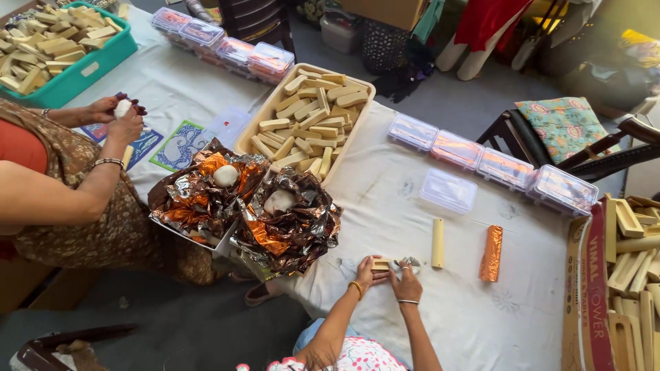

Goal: The person wraps wooden blocks in paper and foil while using a wooden holder on a table.

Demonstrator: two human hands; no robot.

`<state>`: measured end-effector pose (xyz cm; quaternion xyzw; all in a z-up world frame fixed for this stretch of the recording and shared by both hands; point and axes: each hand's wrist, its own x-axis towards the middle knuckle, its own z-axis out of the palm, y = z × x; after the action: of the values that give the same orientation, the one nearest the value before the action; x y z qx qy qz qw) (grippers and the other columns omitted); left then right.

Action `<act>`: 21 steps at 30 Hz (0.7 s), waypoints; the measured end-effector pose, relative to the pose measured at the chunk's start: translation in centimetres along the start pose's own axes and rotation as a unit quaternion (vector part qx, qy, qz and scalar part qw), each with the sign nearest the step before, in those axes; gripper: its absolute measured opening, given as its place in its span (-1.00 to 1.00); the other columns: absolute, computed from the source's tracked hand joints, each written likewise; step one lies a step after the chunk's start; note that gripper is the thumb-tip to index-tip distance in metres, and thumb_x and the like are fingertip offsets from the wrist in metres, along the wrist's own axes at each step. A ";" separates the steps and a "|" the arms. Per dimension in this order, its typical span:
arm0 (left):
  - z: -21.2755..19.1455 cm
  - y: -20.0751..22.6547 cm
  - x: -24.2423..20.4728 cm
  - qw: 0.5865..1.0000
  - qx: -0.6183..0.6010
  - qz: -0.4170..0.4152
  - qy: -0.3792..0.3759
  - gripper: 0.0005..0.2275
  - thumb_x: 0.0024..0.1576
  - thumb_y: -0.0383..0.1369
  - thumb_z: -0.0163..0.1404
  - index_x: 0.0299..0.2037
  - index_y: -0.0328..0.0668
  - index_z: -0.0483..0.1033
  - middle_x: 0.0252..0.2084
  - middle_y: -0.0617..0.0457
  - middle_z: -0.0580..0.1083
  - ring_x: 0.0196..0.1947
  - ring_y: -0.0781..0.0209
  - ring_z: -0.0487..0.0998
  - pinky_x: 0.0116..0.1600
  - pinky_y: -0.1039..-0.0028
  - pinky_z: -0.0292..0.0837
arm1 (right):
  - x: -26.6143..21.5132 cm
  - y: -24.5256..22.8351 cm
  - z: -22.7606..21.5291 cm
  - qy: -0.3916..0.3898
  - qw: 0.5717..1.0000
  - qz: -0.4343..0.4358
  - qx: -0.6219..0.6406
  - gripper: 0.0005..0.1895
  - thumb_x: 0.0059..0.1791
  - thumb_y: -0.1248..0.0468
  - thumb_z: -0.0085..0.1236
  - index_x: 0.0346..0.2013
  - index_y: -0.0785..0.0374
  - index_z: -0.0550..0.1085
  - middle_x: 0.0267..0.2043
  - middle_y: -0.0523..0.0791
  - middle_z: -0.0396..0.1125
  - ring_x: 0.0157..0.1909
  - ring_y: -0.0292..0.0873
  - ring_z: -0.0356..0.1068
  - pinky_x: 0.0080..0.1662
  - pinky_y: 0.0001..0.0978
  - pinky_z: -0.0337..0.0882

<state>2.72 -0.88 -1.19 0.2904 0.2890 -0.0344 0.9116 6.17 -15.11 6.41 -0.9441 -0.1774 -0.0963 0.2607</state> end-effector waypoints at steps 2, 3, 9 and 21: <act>0.0 0.3 0.0 1.000 0.015 -0.006 -0.004 -0.68 0.37 -0.03 -0.35 0.12 0.13 0.38 0.06 -0.13 0.56 -0.09 -0.09 0.69 -0.09 0.18 0.67 | 0.5 -0.1 -2.4 -0.029 0.999 0.039 0.012 -0.61 -0.08 -0.01 0.19 -0.05 0.10 0.56 -0.13 0.01 0.52 -0.20 0.12 0.51 -0.22 -0.05 0.50; 0.2 0.3 0.0 0.999 0.030 -0.013 -0.006 -0.68 0.37 -0.02 -0.35 0.12 0.14 0.38 0.07 -0.11 0.57 -0.09 -0.09 0.69 -0.08 0.20 0.65 | 0.8 -0.1 -3.7 -0.058 0.995 0.078 0.026 -0.62 -0.08 0.00 0.18 -0.04 0.04 0.57 -0.17 -0.01 0.52 -0.20 0.11 0.52 -0.20 -0.05 0.50; 0.5 0.2 0.2 0.999 0.025 -0.027 -0.006 -0.71 0.35 -0.11 -0.23 0.13 0.07 0.45 -0.03 -0.02 0.58 -0.14 0.03 0.68 -0.08 0.20 0.69 | 0.5 4.2 3.4 -0.040 0.998 0.049 0.012 -0.70 -0.05 -0.02 0.29 -0.17 0.07 0.57 -0.22 -0.02 0.52 -0.21 0.07 0.53 -0.15 -0.09 0.50; 1.7 1.3 -1.7 0.998 0.049 -0.028 -0.001 -0.72 0.34 -0.11 -0.26 0.08 0.10 0.47 -0.03 -0.02 0.62 -0.12 0.04 0.70 -0.05 0.26 0.64 | 1.8 2.4 -1.3 -0.033 0.992 0.086 0.090 -0.80 -0.07 0.06 0.25 -0.27 0.07 0.64 -0.23 -0.07 0.53 -0.18 0.02 0.52 -0.15 -0.14 0.50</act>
<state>2.50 -0.90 1.52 0.3263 0.2943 -0.0746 0.8952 8.67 -17.19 6.92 -0.9312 -0.1120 -0.0263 0.3459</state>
